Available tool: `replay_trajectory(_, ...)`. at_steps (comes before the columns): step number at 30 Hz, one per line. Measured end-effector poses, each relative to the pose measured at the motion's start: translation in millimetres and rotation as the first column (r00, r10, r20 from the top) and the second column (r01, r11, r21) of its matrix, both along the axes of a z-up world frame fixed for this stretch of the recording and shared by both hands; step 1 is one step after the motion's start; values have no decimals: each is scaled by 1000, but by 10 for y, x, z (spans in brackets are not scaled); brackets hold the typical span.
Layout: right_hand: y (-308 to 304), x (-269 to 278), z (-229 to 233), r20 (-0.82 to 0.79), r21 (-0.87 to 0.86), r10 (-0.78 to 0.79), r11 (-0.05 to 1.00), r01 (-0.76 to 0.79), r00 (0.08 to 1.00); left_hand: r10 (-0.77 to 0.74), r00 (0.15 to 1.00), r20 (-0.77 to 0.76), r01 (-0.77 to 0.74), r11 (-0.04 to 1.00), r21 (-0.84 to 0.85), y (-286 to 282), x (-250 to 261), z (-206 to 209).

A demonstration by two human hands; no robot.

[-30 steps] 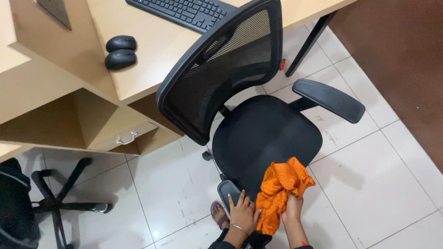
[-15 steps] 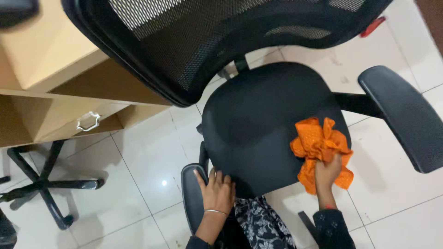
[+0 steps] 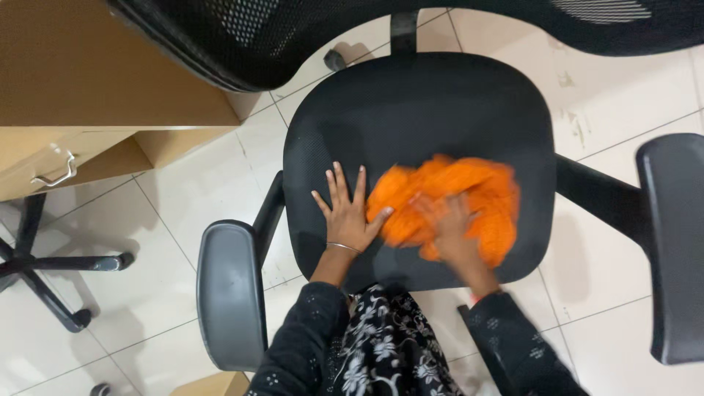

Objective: The person wipes small accessories with a cloth, places them into a desk drawer, and closes it. The person then wipes an office chair and a desk cabinet using the cloth.

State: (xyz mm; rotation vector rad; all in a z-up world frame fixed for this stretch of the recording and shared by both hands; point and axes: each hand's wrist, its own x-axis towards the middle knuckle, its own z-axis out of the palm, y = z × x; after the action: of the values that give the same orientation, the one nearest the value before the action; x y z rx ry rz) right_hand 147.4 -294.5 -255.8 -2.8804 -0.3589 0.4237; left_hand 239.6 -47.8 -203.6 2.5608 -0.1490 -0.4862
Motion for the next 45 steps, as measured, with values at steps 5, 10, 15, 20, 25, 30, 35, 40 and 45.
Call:
replay_trajectory(5,-436,952,69,46,72,-733,680,730,679,-153,940,-305,223,952,212,-36,176,38)
replay_trajectory(10,667,1386,112,186,297,-356,909,293,916,-179,937,-301,251,943,220,-24,163,-51)
replay_trajectory(15,1343,1566,323,-2,297,9,955,-9,1000,-175,887,-429,274,945,181,-2,114,-221)
replay_trajectory(20,410,1859,119,25,275,-234,936,218,972,-126,942,-311,205,950,236,-78,190,21)
replay_trajectory(25,-243,1534,426,193,258,-373,912,320,907,-119,927,-357,212,949,233,-100,235,95)
replay_trajectory(30,6,613,507,-260,41,-316,941,337,913,-108,924,-368,203,951,231,-100,199,-29)
replay_trajectory(35,-152,93,237,-316,68,-75,993,101,946,-198,959,-204,253,922,292,-59,166,-117)
replay_trajectory(40,-630,1196,19,101,92,-331,942,323,938,-130,923,-362,218,952,214,-78,218,26)
replay_trajectory(45,231,1477,-179,248,188,-264,957,221,932,-140,935,-326,213,957,199,-34,213,43)
